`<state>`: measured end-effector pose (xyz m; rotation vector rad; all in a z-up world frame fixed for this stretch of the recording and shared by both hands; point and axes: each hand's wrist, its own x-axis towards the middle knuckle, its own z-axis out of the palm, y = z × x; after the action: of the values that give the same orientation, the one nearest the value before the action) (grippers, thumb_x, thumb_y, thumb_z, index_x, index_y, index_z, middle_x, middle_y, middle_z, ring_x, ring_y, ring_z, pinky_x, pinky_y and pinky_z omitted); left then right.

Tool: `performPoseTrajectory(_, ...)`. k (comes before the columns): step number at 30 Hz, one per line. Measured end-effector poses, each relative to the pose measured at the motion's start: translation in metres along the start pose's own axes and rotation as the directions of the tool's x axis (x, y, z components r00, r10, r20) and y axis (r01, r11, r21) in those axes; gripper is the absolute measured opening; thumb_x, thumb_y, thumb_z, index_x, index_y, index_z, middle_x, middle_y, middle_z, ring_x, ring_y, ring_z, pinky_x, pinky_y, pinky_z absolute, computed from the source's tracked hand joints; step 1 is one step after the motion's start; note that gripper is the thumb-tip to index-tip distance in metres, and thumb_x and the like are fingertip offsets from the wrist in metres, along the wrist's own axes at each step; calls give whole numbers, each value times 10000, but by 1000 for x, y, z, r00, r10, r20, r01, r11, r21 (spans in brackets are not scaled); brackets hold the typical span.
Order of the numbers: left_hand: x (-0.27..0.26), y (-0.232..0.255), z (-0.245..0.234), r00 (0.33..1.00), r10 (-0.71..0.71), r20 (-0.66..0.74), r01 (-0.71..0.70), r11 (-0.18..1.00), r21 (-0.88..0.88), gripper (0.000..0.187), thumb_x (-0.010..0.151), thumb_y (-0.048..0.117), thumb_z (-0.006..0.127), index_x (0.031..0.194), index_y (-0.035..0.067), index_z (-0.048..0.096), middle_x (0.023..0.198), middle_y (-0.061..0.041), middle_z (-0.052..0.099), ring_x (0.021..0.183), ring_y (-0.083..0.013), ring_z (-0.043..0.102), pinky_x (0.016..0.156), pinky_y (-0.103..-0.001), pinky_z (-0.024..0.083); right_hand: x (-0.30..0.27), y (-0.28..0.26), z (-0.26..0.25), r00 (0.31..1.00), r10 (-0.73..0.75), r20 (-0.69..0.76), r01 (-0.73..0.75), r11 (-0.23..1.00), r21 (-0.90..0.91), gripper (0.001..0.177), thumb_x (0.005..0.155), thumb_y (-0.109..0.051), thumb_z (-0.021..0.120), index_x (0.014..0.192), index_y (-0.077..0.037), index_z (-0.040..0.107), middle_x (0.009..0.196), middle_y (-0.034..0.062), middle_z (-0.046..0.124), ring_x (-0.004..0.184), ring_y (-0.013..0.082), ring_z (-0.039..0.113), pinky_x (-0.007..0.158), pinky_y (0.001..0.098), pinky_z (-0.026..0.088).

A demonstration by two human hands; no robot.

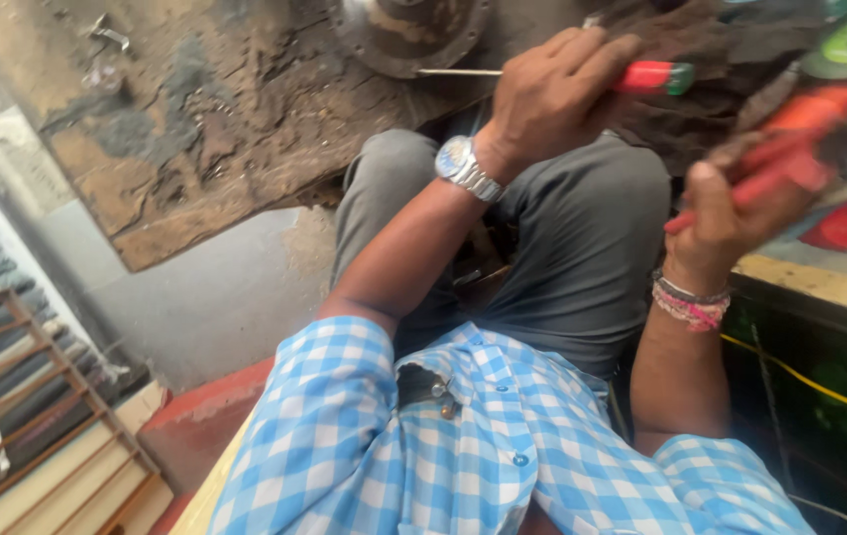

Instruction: The person works on a motor assembly placed on a wooden workbench. They use a screwdriver to adjust components on the motor shaft, apply a liquid from a bottle, and use pliers to manipulate wires or parts. The person also wipes the motor with a cloth during the process.

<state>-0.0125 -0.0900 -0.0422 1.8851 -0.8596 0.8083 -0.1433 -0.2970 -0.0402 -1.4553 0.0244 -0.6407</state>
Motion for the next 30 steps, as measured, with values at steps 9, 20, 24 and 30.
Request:
performPoseTrajectory(9,3,3,8,997,-50,-52,54,995,87,412,892,254,754,1232,93,585,1063,-105,647,881,-249,660,707,-357,555,-10,-5,-2,949,90,301,65,882,-466,526,893,97,652,1353,-18,424,1059,90,531,934,167,558,870,251,480)
performPoseTrajectory(20,-19,-16,26,895,-417,157,349,876,334,196,894,255,725,1012,144,614,886,-38,630,812,-245,674,659,-408,557,-17,12,12,935,341,92,-352,881,316,499,942,41,615,1399,-7,420,863,88,511,641,167,513,563,309,481)
performPoseTrajectory(24,-11,-12,27,938,-316,140,291,941,176,352,898,336,746,1139,131,591,905,-52,626,809,-244,678,646,-395,554,-13,13,12,946,308,102,-324,911,255,497,964,24,630,1409,-13,412,859,85,500,651,178,510,571,314,481)
performPoseTrajectory(30,6,15,49,999,29,26,-25,991,-133,535,958,451,735,1278,85,511,1093,-71,602,906,-227,650,695,-340,567,-17,14,12,952,299,64,-305,912,275,508,953,-21,642,1405,4,412,857,77,490,628,169,490,554,312,472)
